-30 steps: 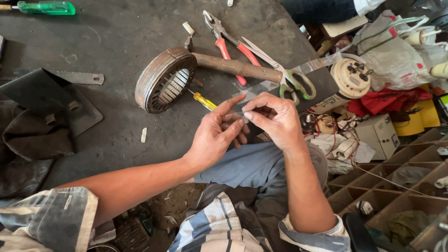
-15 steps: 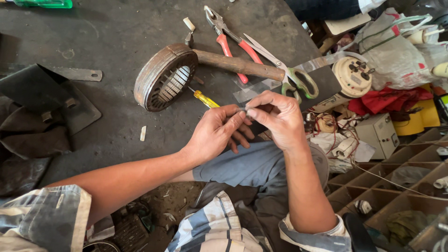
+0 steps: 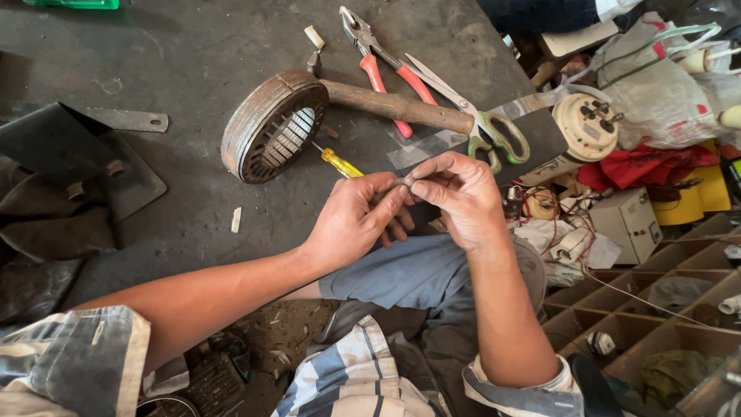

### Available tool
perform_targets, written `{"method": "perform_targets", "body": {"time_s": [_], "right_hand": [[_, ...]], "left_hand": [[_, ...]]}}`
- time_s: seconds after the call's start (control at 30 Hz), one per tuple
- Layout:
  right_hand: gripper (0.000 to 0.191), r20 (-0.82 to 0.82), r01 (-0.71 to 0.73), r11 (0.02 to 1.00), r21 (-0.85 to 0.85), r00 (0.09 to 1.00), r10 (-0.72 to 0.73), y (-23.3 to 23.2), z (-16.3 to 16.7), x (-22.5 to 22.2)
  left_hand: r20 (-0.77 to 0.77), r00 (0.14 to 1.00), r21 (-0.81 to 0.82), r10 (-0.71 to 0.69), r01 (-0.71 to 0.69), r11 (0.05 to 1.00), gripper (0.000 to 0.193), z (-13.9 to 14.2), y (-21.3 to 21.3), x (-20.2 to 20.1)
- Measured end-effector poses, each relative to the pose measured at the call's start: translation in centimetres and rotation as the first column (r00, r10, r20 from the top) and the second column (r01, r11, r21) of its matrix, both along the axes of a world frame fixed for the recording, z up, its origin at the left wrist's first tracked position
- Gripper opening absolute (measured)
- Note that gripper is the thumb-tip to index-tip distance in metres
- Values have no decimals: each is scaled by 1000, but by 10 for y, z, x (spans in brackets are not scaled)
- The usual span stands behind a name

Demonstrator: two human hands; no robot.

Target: The person cuts small pieces of tape with scissors and inserts them into the slots of a circular metal component. They repeat this process several times, adjusting the tape and the component on the workbench.

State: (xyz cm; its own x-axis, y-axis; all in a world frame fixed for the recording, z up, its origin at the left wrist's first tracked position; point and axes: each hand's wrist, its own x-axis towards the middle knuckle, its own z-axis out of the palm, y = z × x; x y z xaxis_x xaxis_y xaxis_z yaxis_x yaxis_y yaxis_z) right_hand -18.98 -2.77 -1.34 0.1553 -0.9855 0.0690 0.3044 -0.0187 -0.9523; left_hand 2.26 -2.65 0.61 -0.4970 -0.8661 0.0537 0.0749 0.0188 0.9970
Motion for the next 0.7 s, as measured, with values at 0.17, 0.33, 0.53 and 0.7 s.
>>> {"method": "perform_targets", "body": {"time_s": [0.17,0.33,0.53,0.7], "right_hand": [[15,0,-10,1000,5,1000,10,-2,-4,0],[15,-1,14,1000,-4,1000,-14,0,-7,3],[14,11,19,1000,-4,1000,-19,2,-9,6],[14,21,15,1000,-8,1000,-15,1,-10,8]], "left_hand": [[28,1000,-43,10,-9,999,23,3,0,2],[41,999,-44,13,-11,999,22,2,1,3],[52,998,-37,20,-18,999,22,0,2,2],[54,998,-47,22,-20,999,22,-1,2,3]]}}
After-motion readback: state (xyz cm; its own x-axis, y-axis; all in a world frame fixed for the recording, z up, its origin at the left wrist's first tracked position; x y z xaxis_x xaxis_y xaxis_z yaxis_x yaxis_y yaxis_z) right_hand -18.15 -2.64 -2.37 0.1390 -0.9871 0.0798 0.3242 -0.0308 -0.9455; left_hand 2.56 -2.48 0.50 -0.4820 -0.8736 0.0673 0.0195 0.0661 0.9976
